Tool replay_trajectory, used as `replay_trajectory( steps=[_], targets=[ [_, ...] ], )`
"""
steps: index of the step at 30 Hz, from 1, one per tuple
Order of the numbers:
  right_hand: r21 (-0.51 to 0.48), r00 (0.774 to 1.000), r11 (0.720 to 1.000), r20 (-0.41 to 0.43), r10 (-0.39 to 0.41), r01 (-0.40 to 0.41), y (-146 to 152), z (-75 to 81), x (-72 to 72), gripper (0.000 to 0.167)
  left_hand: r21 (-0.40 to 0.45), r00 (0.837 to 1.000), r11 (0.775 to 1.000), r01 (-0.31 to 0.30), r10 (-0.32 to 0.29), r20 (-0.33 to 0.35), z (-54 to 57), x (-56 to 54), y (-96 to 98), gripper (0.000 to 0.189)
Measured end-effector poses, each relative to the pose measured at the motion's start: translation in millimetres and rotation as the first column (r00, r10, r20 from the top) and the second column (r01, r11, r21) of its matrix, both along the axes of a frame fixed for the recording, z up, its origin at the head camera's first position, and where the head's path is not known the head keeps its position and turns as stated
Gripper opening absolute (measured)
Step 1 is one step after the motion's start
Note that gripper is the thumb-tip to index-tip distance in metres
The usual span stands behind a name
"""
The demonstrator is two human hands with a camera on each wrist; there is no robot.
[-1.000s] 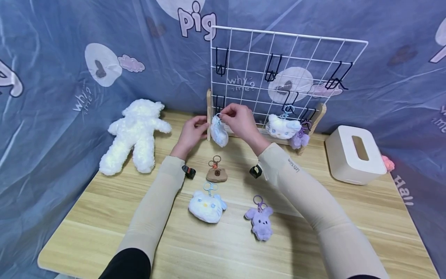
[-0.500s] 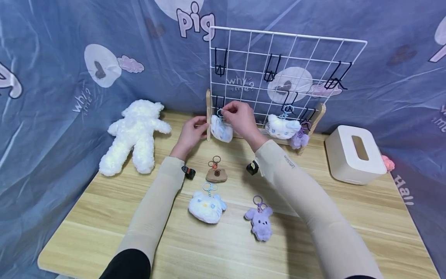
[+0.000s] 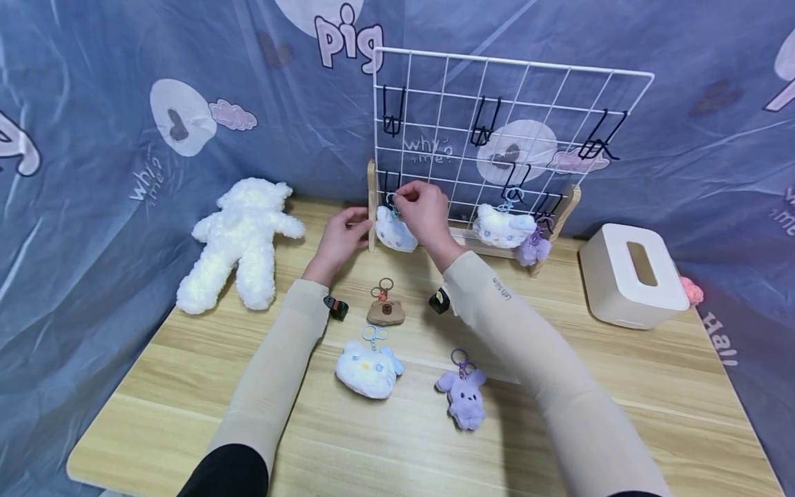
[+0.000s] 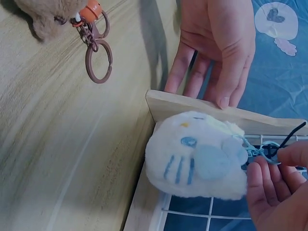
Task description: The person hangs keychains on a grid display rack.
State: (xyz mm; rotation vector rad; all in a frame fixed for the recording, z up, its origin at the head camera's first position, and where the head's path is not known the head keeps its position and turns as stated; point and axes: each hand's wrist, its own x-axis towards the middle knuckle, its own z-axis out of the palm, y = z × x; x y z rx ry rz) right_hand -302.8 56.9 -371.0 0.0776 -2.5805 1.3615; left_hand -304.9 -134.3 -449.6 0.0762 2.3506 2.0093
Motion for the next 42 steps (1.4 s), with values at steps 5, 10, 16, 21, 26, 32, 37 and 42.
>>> replay_trajectory(
  steps=[5,10,16,21,26,32,37,42],
  targets=[
    [-0.001,1.000,1.000,0.000,-0.027,0.027,-3.6,-1.5,0.1,0.015,-0.003,1.000,1.000,-0.003,0.003,-0.006,-0.4,-0.2,-0.1,0.038],
    [-0.008,0.999,0.999,-0.022,-0.034,0.033,-5.8,-3.1,-0.8,0.014,0.000,1.000,1.000,-0.003,0.003,-0.008,0.2,0.5,-0.1,0.038],
    [-0.007,0.999,0.999,-0.032,-0.034,0.034,-5.8,-6.0,-1.7,0.013,-0.001,1.000,1.000,0.001,-0.001,-0.005,-0.1,0.5,-0.2,0.039],
    [-0.014,0.999,0.999,-0.034,-0.030,0.029,-5.4,-6.1,-0.2,0.015,-0.003,1.000,1.000,0.000,0.000,-0.005,-0.2,0.9,0.3,0.039],
    [-0.035,0.999,0.999,-0.036,-0.026,0.024,-4.6,-2.7,2.4,0.016,-0.006,1.000,1.000,-0.001,0.001,-0.005,-0.6,0.3,-0.6,0.039],
    [-0.050,1.000,0.999,-0.026,-0.004,0.003,-2.7,0.2,6.4,0.019,-0.018,1.000,1.000,-0.001,0.001,0.003,-1.4,-1.4,-1.6,0.040],
    [-0.050,1.000,0.999,-0.023,0.011,-0.012,0.5,-0.9,11.1,0.020,-0.029,1.000,1.000,-0.001,0.001,0.001,-0.4,-1.1,-1.4,0.041],
    [-0.051,0.999,0.998,-0.020,0.025,-0.026,6.1,-0.9,16.7,0.021,-0.030,1.000,1.000,0.003,-0.003,-0.003,-0.5,-1.4,-1.7,0.041]
  ],
)
